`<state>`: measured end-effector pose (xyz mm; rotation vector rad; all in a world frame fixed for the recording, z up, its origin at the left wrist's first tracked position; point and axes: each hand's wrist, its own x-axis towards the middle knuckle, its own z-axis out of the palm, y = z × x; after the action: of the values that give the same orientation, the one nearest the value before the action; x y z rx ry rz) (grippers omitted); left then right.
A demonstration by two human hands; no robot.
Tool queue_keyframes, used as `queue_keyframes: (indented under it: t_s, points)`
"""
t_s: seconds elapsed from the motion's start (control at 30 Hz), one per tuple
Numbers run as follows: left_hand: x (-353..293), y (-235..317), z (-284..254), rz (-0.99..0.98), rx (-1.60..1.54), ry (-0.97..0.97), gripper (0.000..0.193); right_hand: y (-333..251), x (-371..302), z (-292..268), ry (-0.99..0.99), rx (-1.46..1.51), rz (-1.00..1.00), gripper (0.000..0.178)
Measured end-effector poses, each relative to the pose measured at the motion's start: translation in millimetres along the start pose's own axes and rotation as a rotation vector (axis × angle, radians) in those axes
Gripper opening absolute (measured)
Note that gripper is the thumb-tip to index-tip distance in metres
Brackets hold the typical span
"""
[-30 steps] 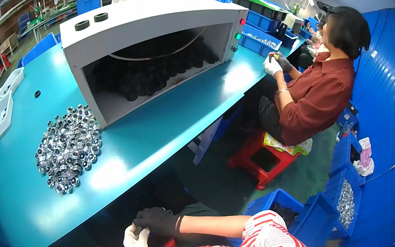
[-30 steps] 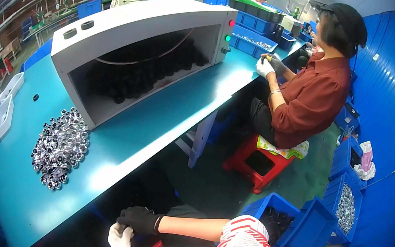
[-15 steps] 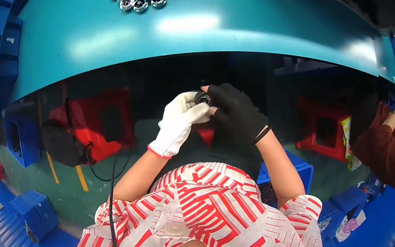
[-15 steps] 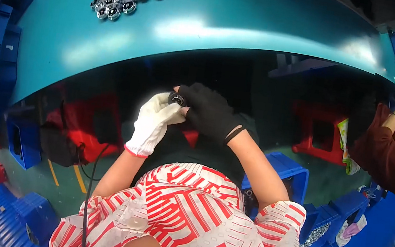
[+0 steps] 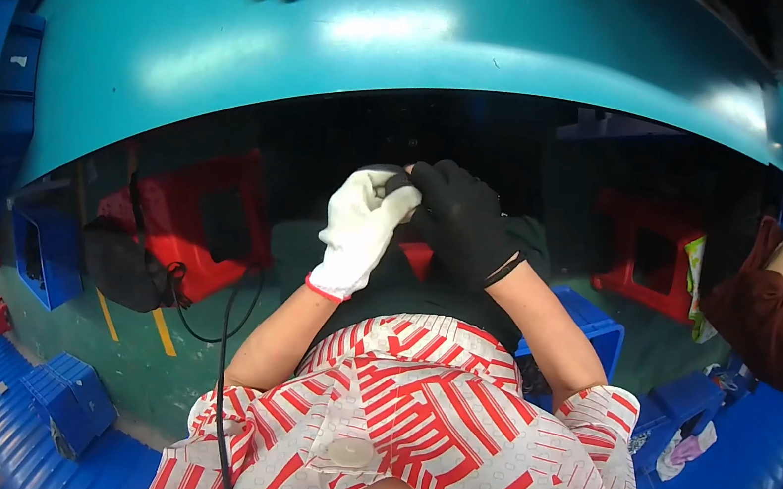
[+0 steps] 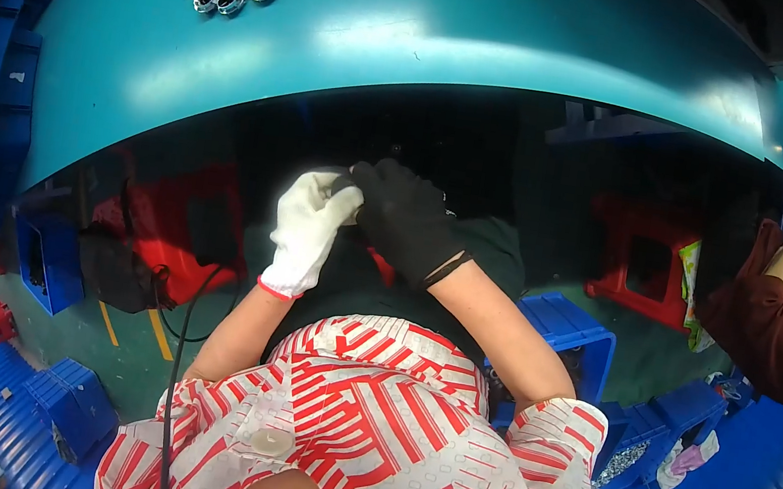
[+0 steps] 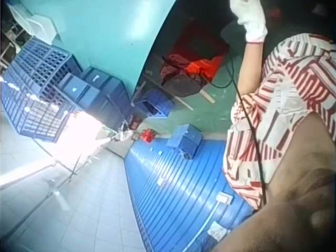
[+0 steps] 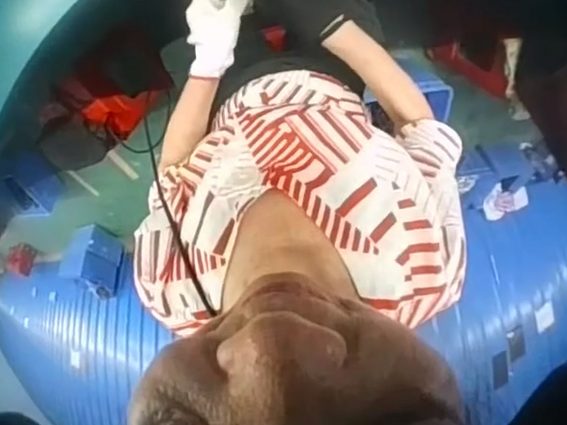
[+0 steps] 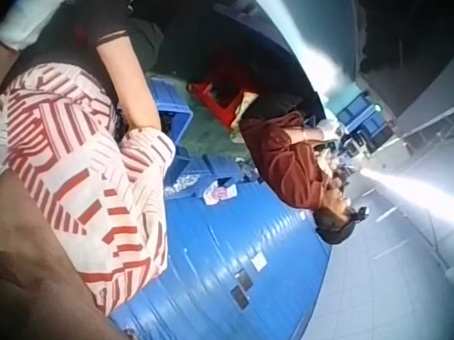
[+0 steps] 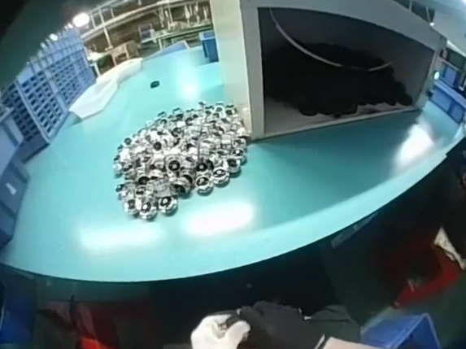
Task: The recorder is assembling small metal parts into a black circular housing on an assembly line.
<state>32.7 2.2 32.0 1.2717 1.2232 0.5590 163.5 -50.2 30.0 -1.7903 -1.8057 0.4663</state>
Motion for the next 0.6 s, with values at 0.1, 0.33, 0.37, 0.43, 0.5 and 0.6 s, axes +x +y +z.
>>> queue_keyframes:
  t_s: [0.1,0.33,0.37,0.43,0.5,0.6]
  points:
    - [3.9,-5.2,-1.1,-0.075,-0.240,-0.028,0.016,1.2,-0.4,6.9,0.000,0.019,0.045,0.042]
    - [14.5,-22.5,-16.0,-0.203,-0.486,-0.251,0.022,7.1,1.7,5.3,-0.021,0.192,0.132,0.034]
    - [12.9,-22.2,-15.7,-0.205,-0.486,-0.251,0.022,8.0,3.3,2.4,-0.088,0.237,0.185,0.030]
    - [8.7,-22.9,-16.8,-0.207,-0.594,-0.292,0.028,11.9,7.6,-6.2,-0.179,0.320,0.237,0.030]
    - [8.6,-26.1,-17.3,-0.190,-0.598,-0.297,0.030,15.7,8.3,-6.4,-0.271,0.403,0.288,0.031]
    - [8.3,-29.3,-18.3,-0.176,-0.599,-0.286,0.032,20.3,3.7,2.4,-0.235,0.381,0.250,0.037]
